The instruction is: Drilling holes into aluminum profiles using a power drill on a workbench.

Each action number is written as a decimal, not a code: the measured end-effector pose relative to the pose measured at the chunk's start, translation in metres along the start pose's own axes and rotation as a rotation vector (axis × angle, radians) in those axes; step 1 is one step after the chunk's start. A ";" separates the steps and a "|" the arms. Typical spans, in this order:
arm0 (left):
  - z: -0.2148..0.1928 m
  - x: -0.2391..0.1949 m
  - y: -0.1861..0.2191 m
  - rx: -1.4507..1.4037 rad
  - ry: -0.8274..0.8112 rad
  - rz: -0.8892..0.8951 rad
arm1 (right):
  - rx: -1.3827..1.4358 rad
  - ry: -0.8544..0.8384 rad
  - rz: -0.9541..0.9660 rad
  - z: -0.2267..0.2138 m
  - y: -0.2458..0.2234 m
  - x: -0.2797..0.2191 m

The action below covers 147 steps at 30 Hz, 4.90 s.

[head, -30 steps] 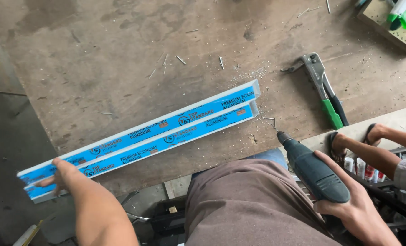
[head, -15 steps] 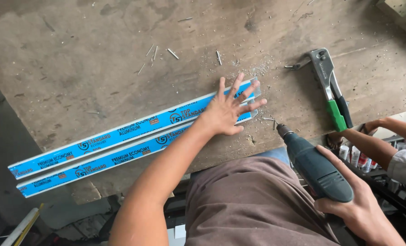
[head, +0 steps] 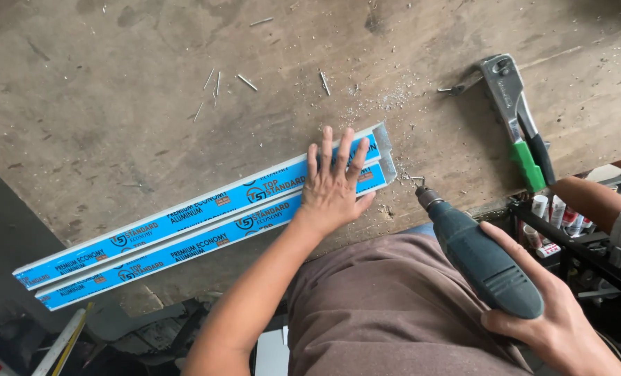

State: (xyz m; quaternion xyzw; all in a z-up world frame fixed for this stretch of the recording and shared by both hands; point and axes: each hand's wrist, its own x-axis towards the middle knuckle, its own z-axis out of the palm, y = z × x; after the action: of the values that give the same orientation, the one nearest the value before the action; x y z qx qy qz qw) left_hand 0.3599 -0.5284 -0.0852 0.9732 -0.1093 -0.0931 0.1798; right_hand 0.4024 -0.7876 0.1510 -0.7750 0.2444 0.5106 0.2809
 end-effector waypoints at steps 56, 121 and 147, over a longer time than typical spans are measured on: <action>-0.008 -0.001 0.017 0.235 -0.066 -0.094 | -0.408 -0.102 0.167 0.032 0.004 -0.008; -0.012 -0.013 0.011 -0.193 0.118 -0.100 | -0.310 0.046 0.056 0.010 -0.044 -0.029; -0.051 -0.043 0.124 -3.121 -0.295 -0.714 | -0.261 -0.277 -0.588 0.034 0.049 -0.017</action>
State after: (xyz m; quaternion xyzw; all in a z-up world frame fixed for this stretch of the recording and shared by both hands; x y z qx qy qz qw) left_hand 0.3074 -0.6137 0.0141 0.1946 -0.2937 0.2317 -0.9067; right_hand 0.3417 -0.7981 0.1470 -0.7650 -0.0970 0.5352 0.3449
